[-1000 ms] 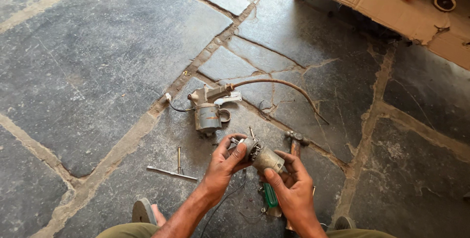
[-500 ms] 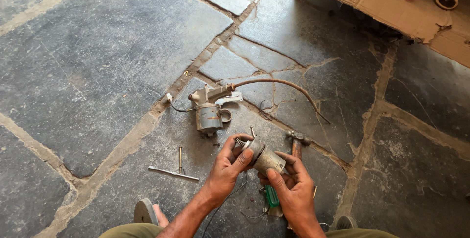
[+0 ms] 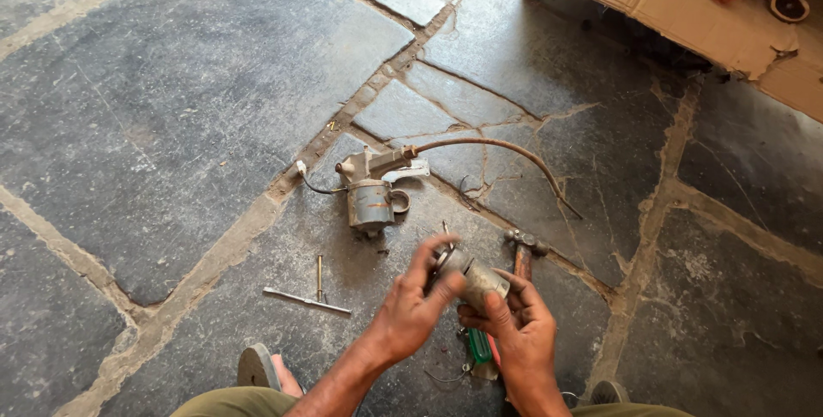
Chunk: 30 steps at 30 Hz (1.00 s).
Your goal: The person sits on a stone floor and uses pliers, a screwdriver, and a hammer to disassemble and reassemble a small cylindrical mechanical component. They remove a metal ring, adjust internal parts, and tap the assembly with a hammer to seat components.
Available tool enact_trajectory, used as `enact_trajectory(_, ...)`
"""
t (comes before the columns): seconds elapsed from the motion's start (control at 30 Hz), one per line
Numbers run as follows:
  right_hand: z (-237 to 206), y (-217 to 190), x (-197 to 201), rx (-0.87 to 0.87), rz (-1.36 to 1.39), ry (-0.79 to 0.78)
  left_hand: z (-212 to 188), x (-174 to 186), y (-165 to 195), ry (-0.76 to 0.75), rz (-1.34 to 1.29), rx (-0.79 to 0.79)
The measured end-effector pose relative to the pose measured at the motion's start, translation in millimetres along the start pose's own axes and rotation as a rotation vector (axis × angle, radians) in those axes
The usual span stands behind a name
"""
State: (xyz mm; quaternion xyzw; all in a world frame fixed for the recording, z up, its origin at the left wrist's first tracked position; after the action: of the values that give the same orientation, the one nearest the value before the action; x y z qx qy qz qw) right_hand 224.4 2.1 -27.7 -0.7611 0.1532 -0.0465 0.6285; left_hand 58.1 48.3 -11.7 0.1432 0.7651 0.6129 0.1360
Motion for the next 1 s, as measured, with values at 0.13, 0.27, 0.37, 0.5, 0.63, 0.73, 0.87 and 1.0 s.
enact_trajectory(0.13, 2, 5, 7, -0.023, -0.054, 0.047, -4, -5, 21, -0.005, 0.151, -0.172)
enact_trajectory(0.27, 0, 4, 6, -0.031, -0.025, 0.037, -3, -1, 16, 0.017, 0.160, -0.098)
enact_trajectory(0.37, -1, -4, 0, 0.014, -0.084, -0.007, -3, 0, 15, -0.001, 0.077, -0.102)
enact_trajectory(0.5, -1, -10, -4, 0.027, -0.105, -0.079, -4, -3, 7, -0.032, -0.007, -0.043)
enact_trajectory(0.63, 1, 4, 10, -0.073, -0.099, 0.038, -8, -1, 17, 0.075, 0.410, -0.133)
enact_trajectory(0.73, 1, 19, 13, -0.134, -0.076, 0.070, -11, -7, 19, 0.072, 0.502, -0.112)
enact_trajectory(0.87, 0, 28, 14, -0.092, -0.168, 0.102, -15, -6, 22, 0.129, 0.497, -0.103)
enact_trajectory(1.0, -1, 29, 7, -0.037, -0.128, 0.085, -13, -2, 21, 0.183, 0.479, -0.096)
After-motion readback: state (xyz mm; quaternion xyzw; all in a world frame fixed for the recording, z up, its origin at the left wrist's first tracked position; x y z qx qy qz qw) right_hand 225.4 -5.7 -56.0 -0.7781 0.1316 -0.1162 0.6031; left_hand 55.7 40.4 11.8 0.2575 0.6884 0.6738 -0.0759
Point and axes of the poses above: each hand's wrist, its own z-axis towards the middle knuckle, its own x-axis out of the back of the hand, y = z × x, the point moved 9 cm from there along z, towards the middle knuckle, and after that the axes turned 2 degrees about x, right-handed, at the moved point
